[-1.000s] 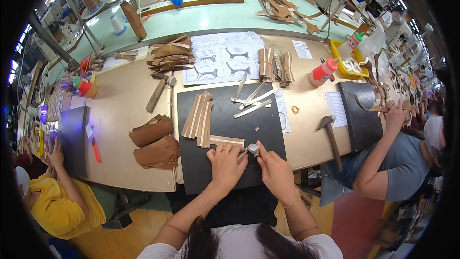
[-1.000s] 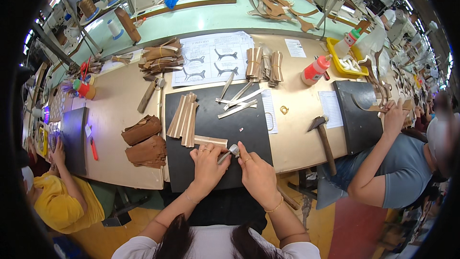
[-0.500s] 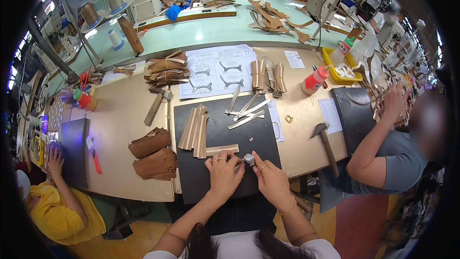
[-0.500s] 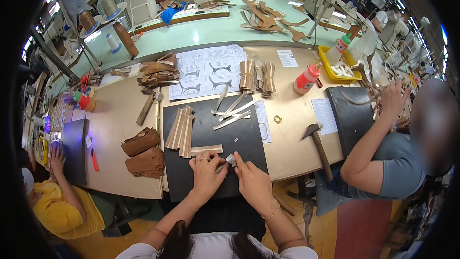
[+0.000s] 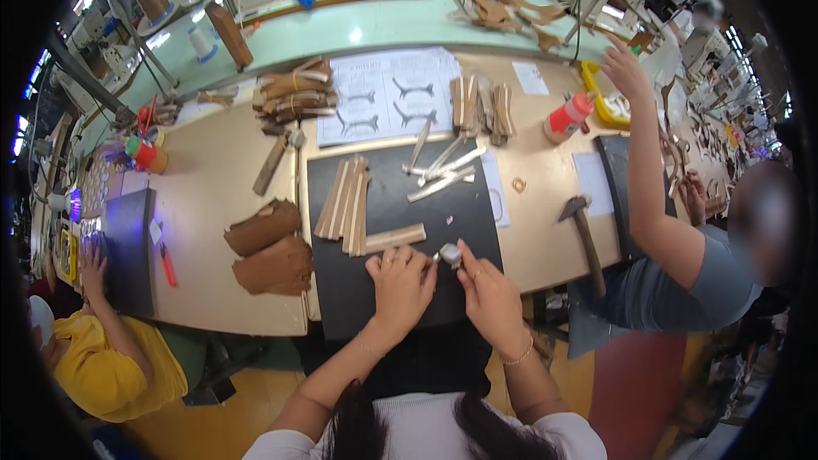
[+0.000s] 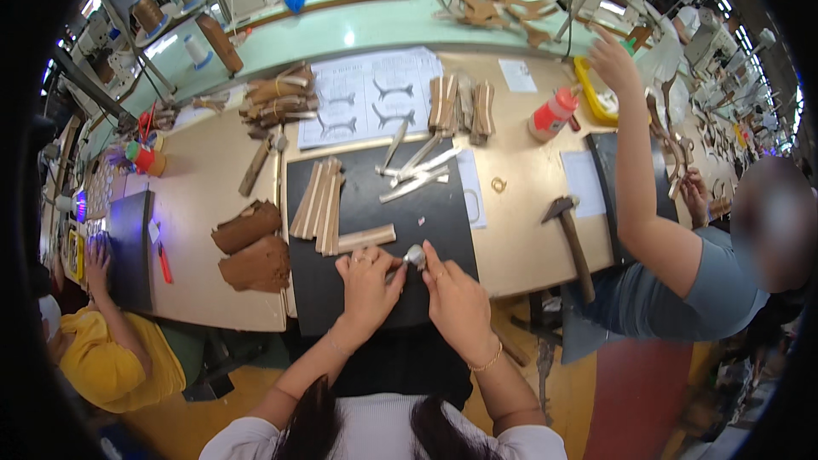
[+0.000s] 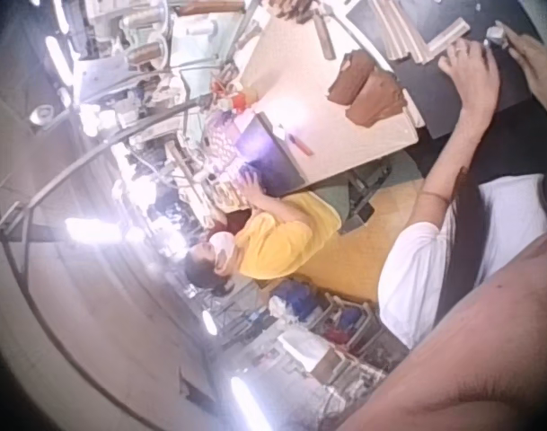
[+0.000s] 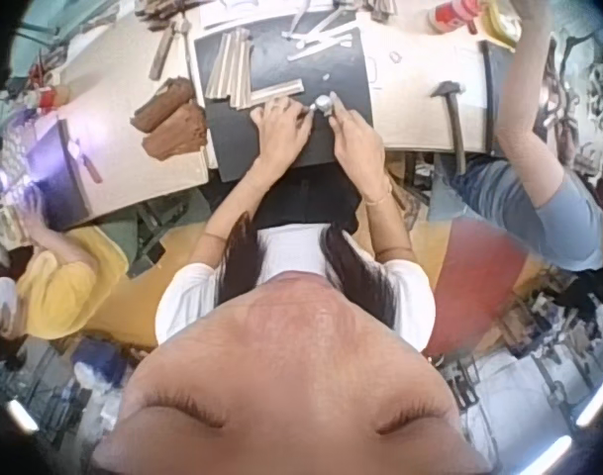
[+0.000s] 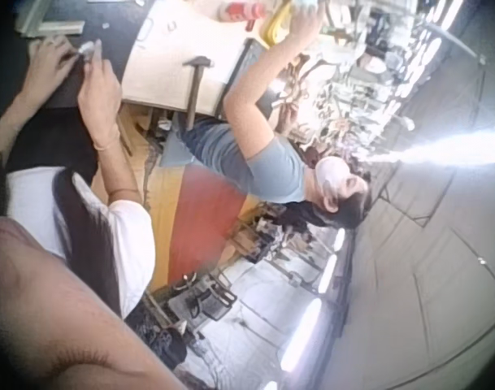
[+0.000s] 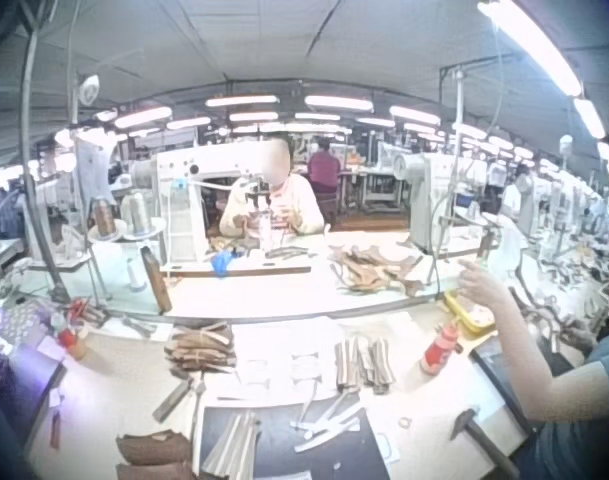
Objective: The person repeatedly smooths the edges of thin leather strips using a small metal tool on a black mat. They pick up each strip, run the tool along its length, and place it back on the table. Other workers are visible in the background performing similar tasks.
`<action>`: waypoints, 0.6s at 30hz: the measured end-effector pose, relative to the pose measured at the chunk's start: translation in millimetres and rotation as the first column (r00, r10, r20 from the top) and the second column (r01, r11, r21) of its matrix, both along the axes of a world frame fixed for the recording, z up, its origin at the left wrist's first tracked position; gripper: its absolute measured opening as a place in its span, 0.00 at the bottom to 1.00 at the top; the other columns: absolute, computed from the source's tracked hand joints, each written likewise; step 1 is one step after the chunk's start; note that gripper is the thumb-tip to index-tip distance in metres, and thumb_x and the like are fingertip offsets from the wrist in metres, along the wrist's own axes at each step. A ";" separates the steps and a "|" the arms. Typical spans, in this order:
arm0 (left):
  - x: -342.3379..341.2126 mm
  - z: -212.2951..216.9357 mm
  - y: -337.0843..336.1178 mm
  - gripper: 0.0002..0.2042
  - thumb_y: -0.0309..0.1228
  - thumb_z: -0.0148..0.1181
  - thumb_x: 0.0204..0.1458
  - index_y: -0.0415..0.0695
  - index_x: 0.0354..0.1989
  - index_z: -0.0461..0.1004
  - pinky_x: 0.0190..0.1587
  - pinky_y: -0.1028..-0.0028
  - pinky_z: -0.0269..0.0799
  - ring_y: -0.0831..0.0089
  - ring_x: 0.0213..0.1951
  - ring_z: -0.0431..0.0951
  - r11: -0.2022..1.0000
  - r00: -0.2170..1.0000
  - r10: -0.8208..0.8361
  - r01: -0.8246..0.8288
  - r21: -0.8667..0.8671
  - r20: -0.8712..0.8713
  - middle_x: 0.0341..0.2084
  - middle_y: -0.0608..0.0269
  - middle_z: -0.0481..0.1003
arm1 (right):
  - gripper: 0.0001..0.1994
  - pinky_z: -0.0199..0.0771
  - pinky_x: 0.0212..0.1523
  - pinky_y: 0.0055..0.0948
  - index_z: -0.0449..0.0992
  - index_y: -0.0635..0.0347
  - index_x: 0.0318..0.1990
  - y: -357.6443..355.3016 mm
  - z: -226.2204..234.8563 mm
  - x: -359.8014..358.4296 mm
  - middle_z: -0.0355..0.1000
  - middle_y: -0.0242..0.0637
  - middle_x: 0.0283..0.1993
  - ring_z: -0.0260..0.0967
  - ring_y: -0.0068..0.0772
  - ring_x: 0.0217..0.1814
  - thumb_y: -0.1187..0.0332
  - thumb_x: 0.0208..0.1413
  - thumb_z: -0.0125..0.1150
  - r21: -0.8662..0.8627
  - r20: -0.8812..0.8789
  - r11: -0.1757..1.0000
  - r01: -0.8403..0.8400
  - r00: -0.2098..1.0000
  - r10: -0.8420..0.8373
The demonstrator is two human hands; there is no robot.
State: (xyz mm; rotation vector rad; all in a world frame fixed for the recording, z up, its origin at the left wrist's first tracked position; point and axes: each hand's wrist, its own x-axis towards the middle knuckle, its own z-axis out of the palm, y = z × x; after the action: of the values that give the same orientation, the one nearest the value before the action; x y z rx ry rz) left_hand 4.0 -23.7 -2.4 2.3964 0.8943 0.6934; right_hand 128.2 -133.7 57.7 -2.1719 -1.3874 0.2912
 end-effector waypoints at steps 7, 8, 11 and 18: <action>1.4 0.0 -0.9 0.05 0.31 0.71 0.50 0.46 0.32 0.82 0.47 0.62 0.53 0.67 0.43 0.72 0.999 0.999 0.038 -0.037 -0.024 0.010 0.32 0.69 0.74 | 0.23 0.76 0.33 0.40 0.72 0.55 0.67 1.5 -6.6 -1.5 0.73 0.40 0.35 0.75 0.45 0.31 0.70 0.65 0.60 -0.025 0.005 1.000 -0.009 1.000 0.009; 1.1 0.2 -0.8 0.05 0.31 0.71 0.49 0.46 0.32 0.83 0.47 0.62 0.52 0.68 0.43 0.72 0.998 0.999 0.054 -0.054 -0.045 0.002 0.32 0.69 0.74 | 0.23 0.76 0.33 0.39 0.72 0.55 0.67 1.5 -6.8 -2.0 0.73 0.40 0.35 0.75 0.45 0.31 0.70 0.65 0.60 -0.036 0.010 0.999 -0.007 1.000 0.007; 0.3 1.2 1.5 0.04 0.32 0.72 0.49 0.47 0.31 0.84 0.47 0.63 0.52 0.70 0.42 0.72 0.992 0.997 0.079 -0.078 -0.098 0.007 0.31 0.71 0.75 | 0.22 0.76 0.33 0.38 0.72 0.54 0.67 2.5 -6.3 -2.5 0.73 0.39 0.35 0.75 0.44 0.30 0.69 0.65 0.59 -0.061 0.017 0.998 -0.003 1.000 0.004; 2.2 2.6 3.4 0.04 0.31 0.72 0.47 0.47 0.29 0.83 0.48 0.63 0.52 0.69 0.41 0.72 0.990 0.997 0.076 -0.074 -0.119 0.014 0.30 0.71 0.75 | 0.23 0.76 0.34 0.38 0.71 0.54 0.68 4.6 -4.0 -2.0 0.73 0.39 0.35 0.74 0.44 0.31 0.70 0.66 0.59 -0.078 0.022 0.997 -0.001 1.000 0.003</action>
State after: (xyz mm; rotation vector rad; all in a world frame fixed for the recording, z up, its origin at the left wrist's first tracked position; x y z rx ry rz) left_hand 6.2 -20.2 0.2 2.2583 0.9940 0.6703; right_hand 126.2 -129.1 53.7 -2.2431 -1.4125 0.3279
